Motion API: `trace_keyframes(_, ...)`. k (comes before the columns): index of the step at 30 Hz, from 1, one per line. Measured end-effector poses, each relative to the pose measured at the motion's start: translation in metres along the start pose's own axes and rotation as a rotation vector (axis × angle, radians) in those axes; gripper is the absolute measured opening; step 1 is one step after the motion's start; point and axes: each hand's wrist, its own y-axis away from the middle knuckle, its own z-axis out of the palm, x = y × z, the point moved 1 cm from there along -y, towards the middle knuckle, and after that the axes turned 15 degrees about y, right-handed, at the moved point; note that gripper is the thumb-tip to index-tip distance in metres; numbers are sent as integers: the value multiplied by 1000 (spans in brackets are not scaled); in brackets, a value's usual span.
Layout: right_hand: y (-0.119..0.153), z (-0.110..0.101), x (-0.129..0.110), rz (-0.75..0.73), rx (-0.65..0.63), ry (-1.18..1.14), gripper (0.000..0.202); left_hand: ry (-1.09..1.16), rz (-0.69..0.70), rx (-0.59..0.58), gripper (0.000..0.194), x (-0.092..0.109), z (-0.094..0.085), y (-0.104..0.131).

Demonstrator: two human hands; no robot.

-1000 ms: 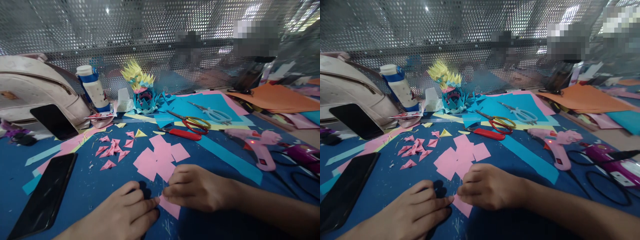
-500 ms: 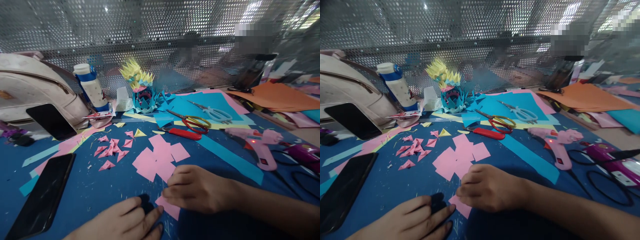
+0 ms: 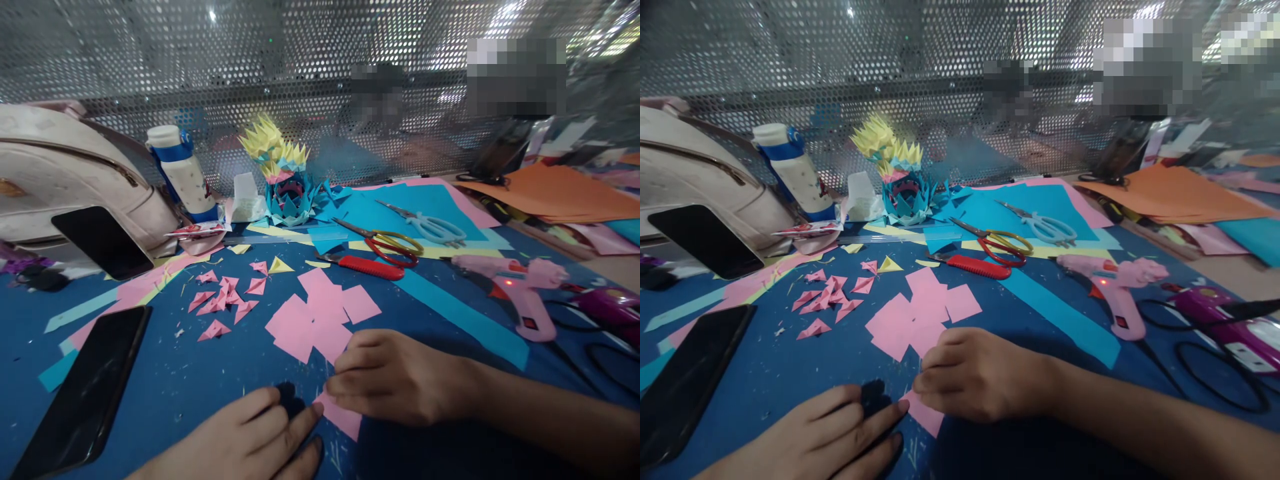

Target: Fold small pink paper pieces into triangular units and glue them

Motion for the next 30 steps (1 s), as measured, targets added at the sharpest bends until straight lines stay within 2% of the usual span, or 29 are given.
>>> trace_keyframes(7,1,1,2,29,-66,-90,24,0,8,9,45,0,1,1)
trace_keyframes(15,2,2,3,45,-57,-151,30,4,16,1,48,-1,0,1)
trace_keyframes(24,1,3,4,34,-27,-145,31,-17,8,24,41,1,6,2)
trace_keyframes(30,2,3,4,44,-87,-168,37,26,3,24,32,-1,5,0)
